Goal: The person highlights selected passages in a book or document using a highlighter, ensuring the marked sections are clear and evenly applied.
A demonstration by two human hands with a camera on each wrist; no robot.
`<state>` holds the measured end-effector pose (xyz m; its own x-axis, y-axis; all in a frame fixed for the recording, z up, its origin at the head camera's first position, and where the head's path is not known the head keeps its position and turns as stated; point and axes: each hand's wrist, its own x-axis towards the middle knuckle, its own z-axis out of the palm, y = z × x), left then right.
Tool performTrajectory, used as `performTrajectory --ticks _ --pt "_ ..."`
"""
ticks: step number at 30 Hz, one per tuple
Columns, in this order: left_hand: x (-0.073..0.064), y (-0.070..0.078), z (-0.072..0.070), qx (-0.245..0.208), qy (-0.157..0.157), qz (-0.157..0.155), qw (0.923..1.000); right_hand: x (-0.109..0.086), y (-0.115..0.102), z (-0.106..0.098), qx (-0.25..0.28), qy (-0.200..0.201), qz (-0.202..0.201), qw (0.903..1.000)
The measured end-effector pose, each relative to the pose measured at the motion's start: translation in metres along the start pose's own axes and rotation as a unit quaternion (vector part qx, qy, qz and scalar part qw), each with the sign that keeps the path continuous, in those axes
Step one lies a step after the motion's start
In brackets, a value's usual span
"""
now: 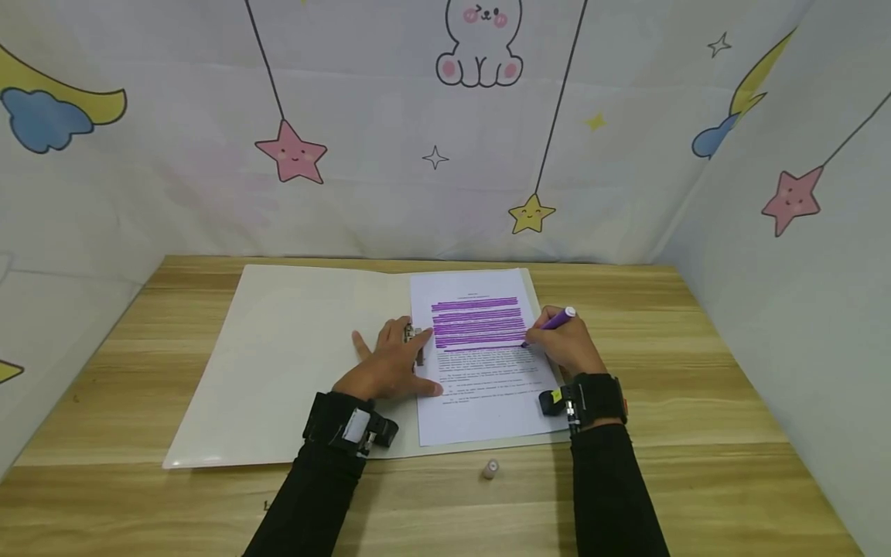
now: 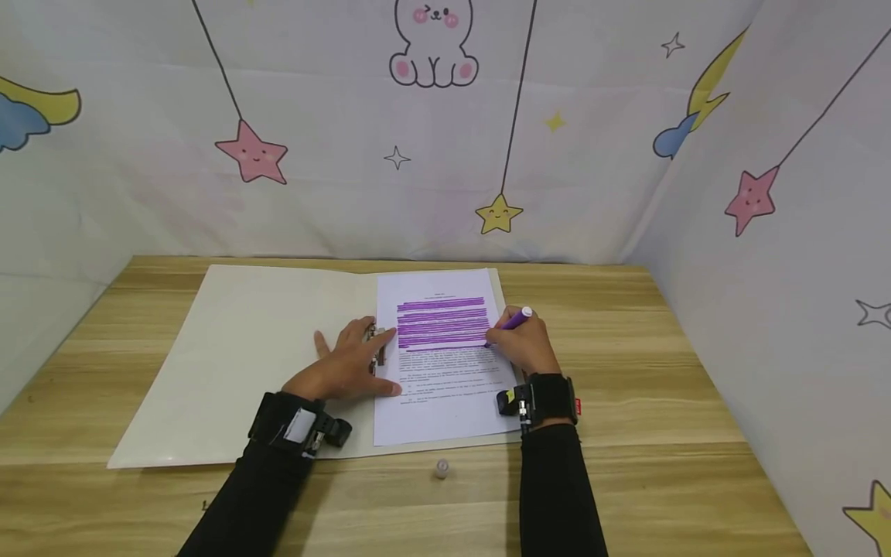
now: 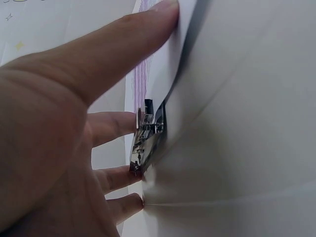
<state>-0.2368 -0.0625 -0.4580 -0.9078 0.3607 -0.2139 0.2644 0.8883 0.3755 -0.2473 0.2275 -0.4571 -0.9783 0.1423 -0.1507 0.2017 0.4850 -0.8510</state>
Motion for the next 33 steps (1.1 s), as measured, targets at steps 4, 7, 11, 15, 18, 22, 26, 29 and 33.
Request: performTrajectory --ticks 4,7,11,15,18,22,26,29,33 --pt "0.0005 -0.0002 0.0005 0.002 -0.001 -0.001 1.0000 0.0000 -0.0004 -0.0013 -0.003 0.003 0.005 1.0000" --pt "0.0006 0.0003 0.0003 0.003 -0.001 0.001 1.0000 0.0000 -0.0003 -0.0023 -0.005 0.008 0.009 0.9999" --pt "0.0005 0.0005 0.0004 0.004 -0.001 0.002 1.0000 0.0001 0.0003 -0.0029 -0.006 0.007 0.010 0.9999" --pt "0.0000 0.0006 0.0001 0.004 -0.002 -0.001 1.0000 0.0000 0.0010 -0.0031 -0.012 0.011 0.007 0.9998" --pt "-0.0001 0.0007 -0.0001 0.003 -0.002 -0.002 1.0000 -0.0002 0.0021 -0.0033 -0.016 0.015 0.001 0.9998" --pt "-0.0007 0.0007 -0.0006 0.000 -0.005 -0.003 1.0000 -0.0005 0.0029 -0.0036 -0.016 0.012 -0.002 0.9998" --pt "-0.0009 0.0000 -0.0001 -0.001 -0.004 -0.003 1.0000 -0.0010 0.0023 -0.0049 -0.017 0.013 0.001 0.9998" --pt "-0.0004 0.0001 0.0003 -0.001 -0.001 -0.002 1.0000 -0.0013 0.0020 -0.0061 -0.019 0.014 0.001 0.9997" --pt "-0.0009 0.0012 -0.0001 -0.005 -0.001 -0.002 1.0000 -0.0008 0.0029 -0.0072 -0.020 0.017 0.001 0.9997"
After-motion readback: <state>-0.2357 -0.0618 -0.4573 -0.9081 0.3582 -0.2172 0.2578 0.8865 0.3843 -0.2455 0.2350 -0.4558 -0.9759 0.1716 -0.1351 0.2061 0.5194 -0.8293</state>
